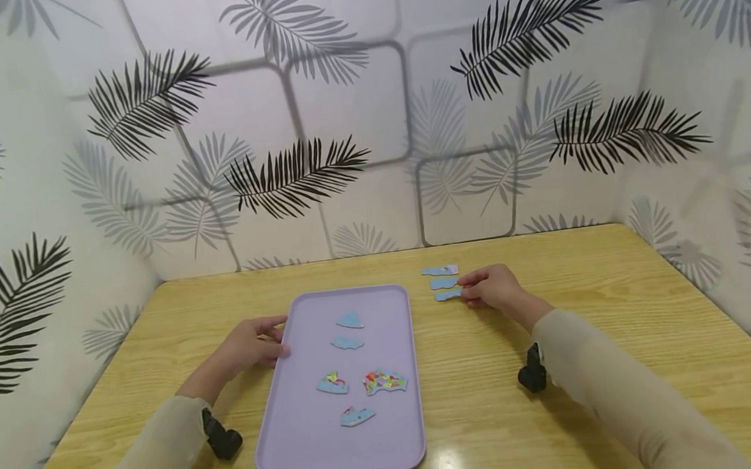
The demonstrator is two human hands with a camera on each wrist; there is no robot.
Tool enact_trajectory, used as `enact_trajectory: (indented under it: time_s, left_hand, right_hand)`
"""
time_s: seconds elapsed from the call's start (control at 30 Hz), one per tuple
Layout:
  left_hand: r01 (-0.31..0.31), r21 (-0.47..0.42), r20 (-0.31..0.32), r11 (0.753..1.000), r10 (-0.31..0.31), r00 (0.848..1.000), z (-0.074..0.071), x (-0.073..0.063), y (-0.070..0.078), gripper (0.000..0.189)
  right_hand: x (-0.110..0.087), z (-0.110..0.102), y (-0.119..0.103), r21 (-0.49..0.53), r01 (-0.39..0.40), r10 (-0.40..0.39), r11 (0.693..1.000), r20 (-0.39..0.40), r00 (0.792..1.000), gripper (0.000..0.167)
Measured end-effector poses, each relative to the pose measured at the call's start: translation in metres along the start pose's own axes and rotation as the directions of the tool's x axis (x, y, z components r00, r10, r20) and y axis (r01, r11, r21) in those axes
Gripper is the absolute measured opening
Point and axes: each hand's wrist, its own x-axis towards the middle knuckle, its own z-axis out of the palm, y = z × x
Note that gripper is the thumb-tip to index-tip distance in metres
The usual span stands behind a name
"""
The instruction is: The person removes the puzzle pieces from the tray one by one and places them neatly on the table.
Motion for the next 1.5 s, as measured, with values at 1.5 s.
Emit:
enact_trajectory:
  time_s: [1.5]
  left_hand:
    - [0.016, 0.006, -0.012, 1.000, -0.015, 1.000, 0.0011, 0.0020, -0.0010, 0.063]
  right_hand:
    - [-0.0003, 0.0058, -0.0039, -0.093, -0.014, 0.003, 0.996, -0.121, 0.993, 0.030]
